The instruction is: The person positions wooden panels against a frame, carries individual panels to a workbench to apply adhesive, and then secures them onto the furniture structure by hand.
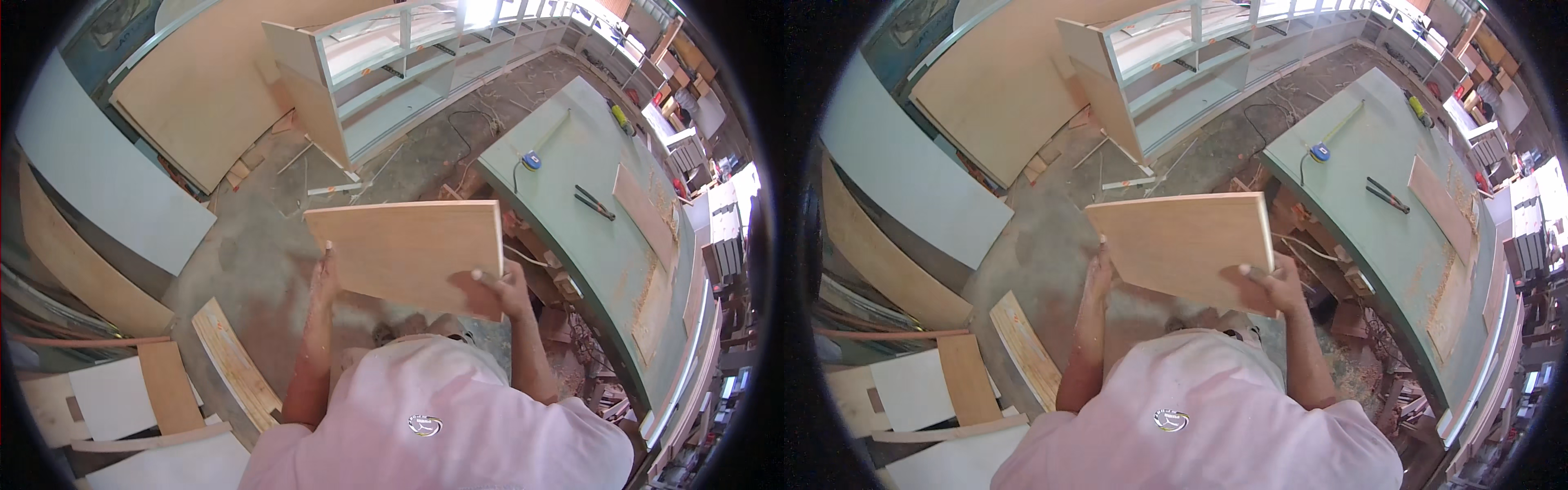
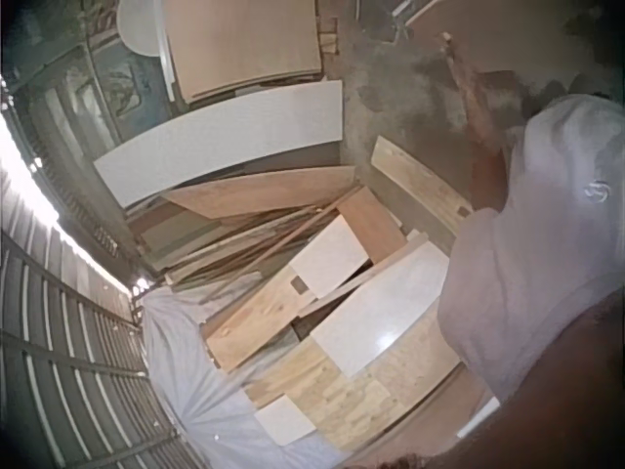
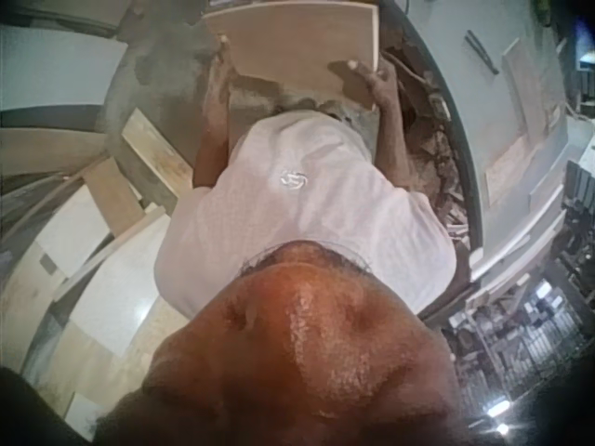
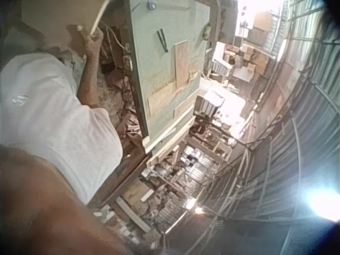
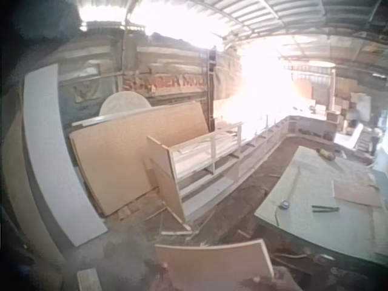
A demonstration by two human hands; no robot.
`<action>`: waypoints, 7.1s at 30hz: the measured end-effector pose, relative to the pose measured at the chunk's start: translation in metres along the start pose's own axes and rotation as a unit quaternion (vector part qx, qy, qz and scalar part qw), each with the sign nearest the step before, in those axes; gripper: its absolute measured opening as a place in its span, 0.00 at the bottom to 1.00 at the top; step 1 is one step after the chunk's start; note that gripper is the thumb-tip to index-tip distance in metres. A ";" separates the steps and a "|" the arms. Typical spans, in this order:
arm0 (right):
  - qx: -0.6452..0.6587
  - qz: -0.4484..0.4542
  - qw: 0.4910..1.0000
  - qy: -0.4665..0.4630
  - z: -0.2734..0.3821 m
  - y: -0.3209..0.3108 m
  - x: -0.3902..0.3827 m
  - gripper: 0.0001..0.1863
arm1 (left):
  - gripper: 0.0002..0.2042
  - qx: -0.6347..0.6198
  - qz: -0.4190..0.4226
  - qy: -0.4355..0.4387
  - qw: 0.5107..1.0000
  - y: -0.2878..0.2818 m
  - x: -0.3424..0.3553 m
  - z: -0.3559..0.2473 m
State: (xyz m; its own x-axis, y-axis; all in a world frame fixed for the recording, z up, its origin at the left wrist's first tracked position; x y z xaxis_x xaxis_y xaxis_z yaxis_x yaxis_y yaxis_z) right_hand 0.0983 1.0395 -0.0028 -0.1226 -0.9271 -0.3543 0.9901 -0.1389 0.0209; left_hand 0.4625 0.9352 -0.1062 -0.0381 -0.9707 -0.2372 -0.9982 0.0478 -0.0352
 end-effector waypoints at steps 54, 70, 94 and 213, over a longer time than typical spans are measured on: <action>0.336 0.046 0.927 0.161 0.156 0.184 0.964 0.48 | 0.20 0.533 0.150 0.518 0.651 0.189 0.832 -0.388; 0.347 0.075 0.914 0.195 0.148 0.182 1.002 0.56 | 0.21 0.621 0.072 0.453 0.636 0.192 0.852 -0.372; 0.313 0.081 0.923 0.208 0.131 0.189 1.016 0.48 | 0.16 0.660 0.086 0.427 0.612 0.195 0.859 -0.377; 0.256 -0.038 0.947 0.189 0.127 0.039 1.157 0.49 | 0.29 0.532 0.215 0.112 0.812 0.195 0.985 -0.365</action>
State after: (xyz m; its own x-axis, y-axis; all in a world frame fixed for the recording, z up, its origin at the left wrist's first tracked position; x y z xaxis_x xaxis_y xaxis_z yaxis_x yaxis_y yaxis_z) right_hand -0.0134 -0.0825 -0.2933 -0.0627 -0.7300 -0.6805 0.8050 -0.4400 0.3979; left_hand 0.2139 -0.0979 0.0071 -0.4978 -0.8237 -0.2716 -0.2919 0.4541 -0.8418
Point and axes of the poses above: each hand's wrist, its own x-axis towards the middle knuckle, its own y-axis out of the palm, z = x × y, the point moved 9 cm from there along x, towards the middle knuckle, and after that the axes turned 11 degrees about y, right-handed, at the moved point
